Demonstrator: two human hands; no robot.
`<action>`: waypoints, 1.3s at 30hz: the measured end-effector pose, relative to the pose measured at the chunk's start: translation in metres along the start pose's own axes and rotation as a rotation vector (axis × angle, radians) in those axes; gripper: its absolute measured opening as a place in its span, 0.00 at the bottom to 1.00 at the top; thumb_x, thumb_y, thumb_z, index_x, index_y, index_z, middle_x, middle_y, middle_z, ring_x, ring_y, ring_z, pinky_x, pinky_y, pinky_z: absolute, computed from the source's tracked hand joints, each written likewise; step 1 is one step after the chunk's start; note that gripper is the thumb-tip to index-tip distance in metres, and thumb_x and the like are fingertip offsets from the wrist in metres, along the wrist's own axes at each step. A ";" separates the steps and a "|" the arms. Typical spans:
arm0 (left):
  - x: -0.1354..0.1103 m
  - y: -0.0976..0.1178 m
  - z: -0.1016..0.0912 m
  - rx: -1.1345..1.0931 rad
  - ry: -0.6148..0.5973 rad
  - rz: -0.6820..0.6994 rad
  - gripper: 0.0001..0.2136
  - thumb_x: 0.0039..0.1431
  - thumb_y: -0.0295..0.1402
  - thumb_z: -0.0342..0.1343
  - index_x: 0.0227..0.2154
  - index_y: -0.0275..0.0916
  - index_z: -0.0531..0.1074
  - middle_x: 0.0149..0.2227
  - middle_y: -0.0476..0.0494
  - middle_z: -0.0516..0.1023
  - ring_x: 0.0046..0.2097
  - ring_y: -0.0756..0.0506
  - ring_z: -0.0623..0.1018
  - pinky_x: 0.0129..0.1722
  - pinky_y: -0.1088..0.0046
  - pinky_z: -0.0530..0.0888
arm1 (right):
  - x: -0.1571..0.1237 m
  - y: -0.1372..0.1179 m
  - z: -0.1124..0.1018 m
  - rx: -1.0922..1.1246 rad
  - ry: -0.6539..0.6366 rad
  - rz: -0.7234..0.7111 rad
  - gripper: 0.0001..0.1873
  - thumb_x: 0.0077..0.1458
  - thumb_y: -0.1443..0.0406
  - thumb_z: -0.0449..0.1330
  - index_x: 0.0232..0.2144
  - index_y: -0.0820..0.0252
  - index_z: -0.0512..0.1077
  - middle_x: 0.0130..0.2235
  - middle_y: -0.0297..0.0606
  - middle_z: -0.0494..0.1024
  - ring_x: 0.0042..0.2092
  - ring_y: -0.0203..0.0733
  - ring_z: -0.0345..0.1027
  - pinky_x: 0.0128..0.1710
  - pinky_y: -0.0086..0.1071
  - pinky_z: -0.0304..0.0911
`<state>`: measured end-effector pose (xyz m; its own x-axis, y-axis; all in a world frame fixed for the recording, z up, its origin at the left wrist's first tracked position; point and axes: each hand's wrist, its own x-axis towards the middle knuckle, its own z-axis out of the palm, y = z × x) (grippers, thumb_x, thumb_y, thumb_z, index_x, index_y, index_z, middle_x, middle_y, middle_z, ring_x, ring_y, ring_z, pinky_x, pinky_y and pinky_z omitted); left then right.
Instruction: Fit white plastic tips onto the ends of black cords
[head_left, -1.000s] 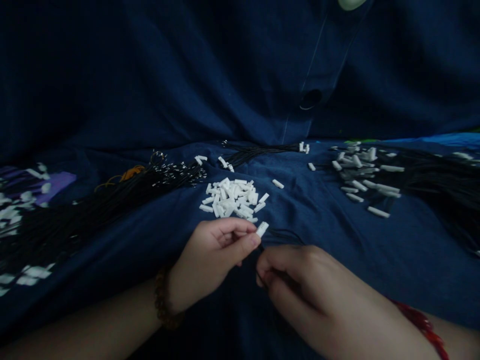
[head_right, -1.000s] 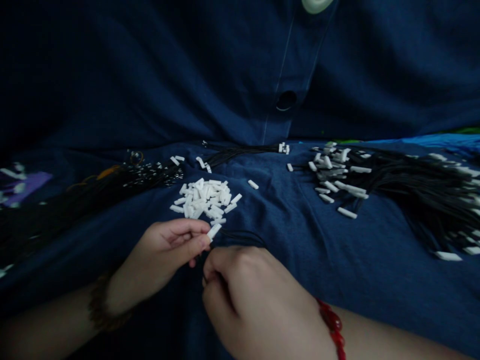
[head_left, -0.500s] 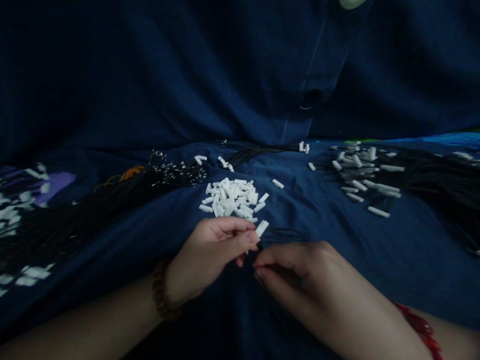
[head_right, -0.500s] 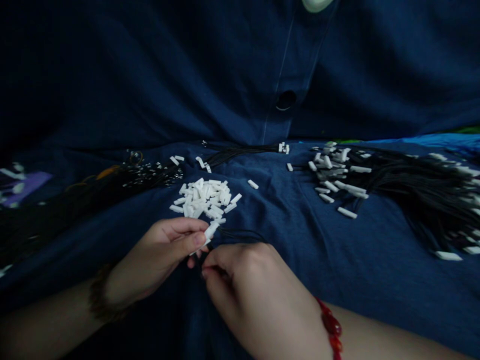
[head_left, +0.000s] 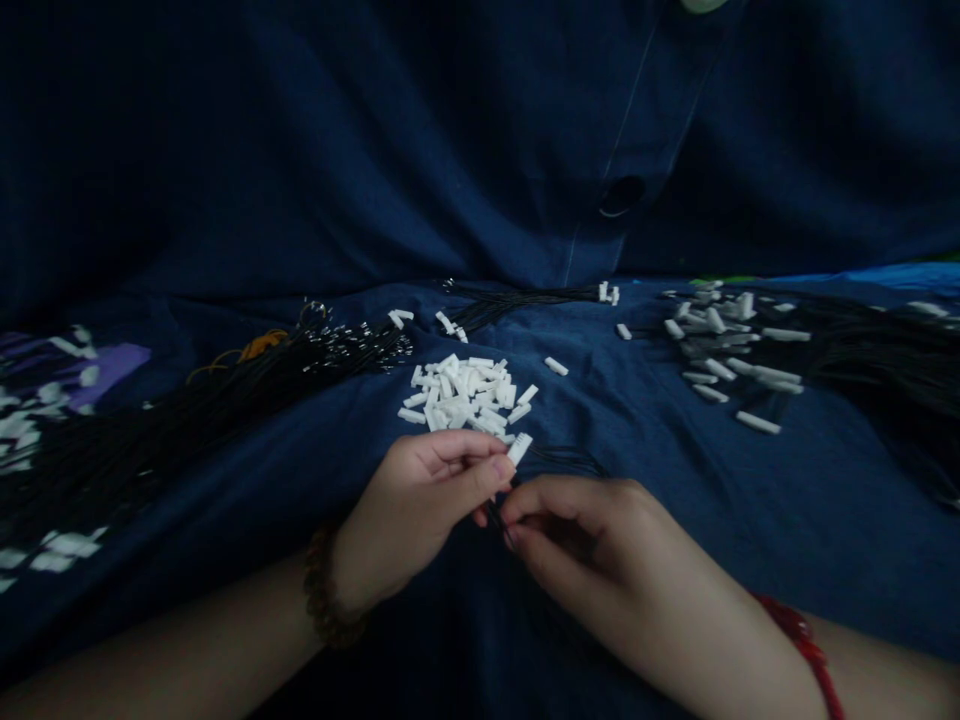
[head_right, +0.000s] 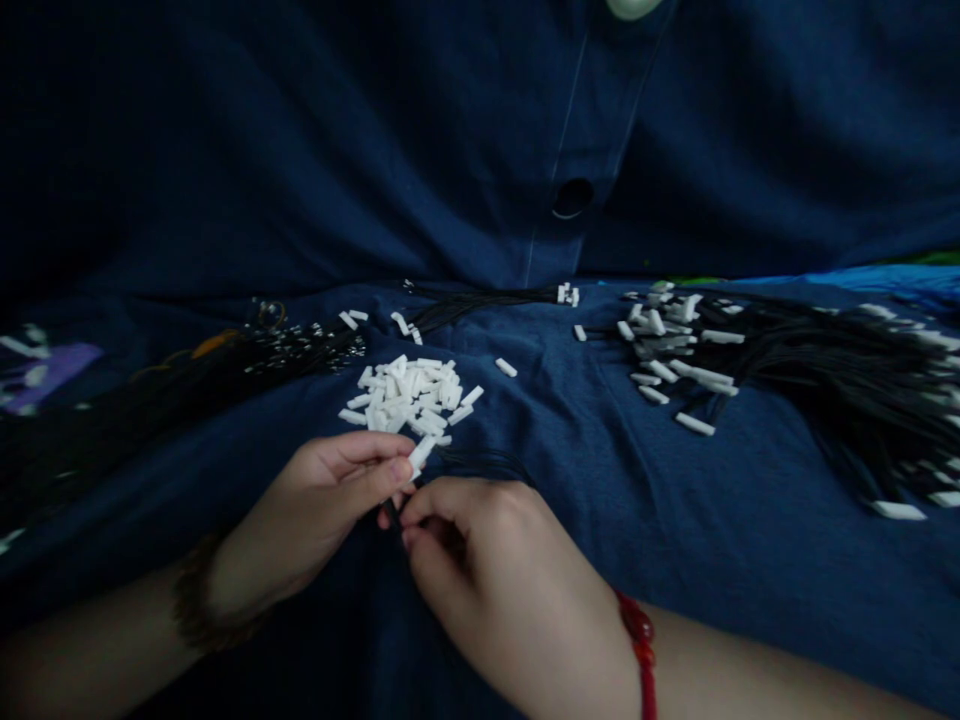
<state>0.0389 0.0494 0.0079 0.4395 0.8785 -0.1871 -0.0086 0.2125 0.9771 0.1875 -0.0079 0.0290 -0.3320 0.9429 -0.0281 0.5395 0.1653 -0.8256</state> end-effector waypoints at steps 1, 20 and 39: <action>0.000 0.001 0.000 0.015 0.006 0.005 0.05 0.48 0.31 0.58 0.29 0.37 0.74 0.23 0.52 0.74 0.24 0.54 0.70 0.21 0.82 0.67 | 0.000 0.000 0.000 -0.015 0.004 0.006 0.09 0.54 0.73 0.49 0.32 0.58 0.67 0.30 0.28 0.71 0.31 0.30 0.63 0.31 0.22 0.54; 0.003 -0.002 -0.001 0.011 -0.055 -0.046 0.05 0.49 0.31 0.57 0.29 0.35 0.73 0.24 0.50 0.73 0.25 0.53 0.69 0.23 0.80 0.66 | -0.008 -0.010 0.005 -0.166 0.027 0.118 0.06 0.54 0.71 0.50 0.30 0.57 0.65 0.31 0.30 0.70 0.34 0.35 0.63 0.29 0.26 0.53; -0.001 0.000 -0.005 -0.186 -0.118 -0.019 0.06 0.45 0.31 0.59 0.27 0.34 0.72 0.21 0.50 0.72 0.23 0.53 0.69 0.21 0.79 0.65 | -0.008 -0.008 0.004 -0.020 0.155 -0.022 0.10 0.51 0.74 0.53 0.33 0.53 0.66 0.34 0.23 0.72 0.35 0.27 0.66 0.34 0.20 0.58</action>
<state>0.0338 0.0505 0.0076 0.5433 0.8197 -0.1814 -0.1598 0.3132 0.9362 0.1828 -0.0174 0.0335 -0.2218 0.9719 0.0784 0.5489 0.1909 -0.8138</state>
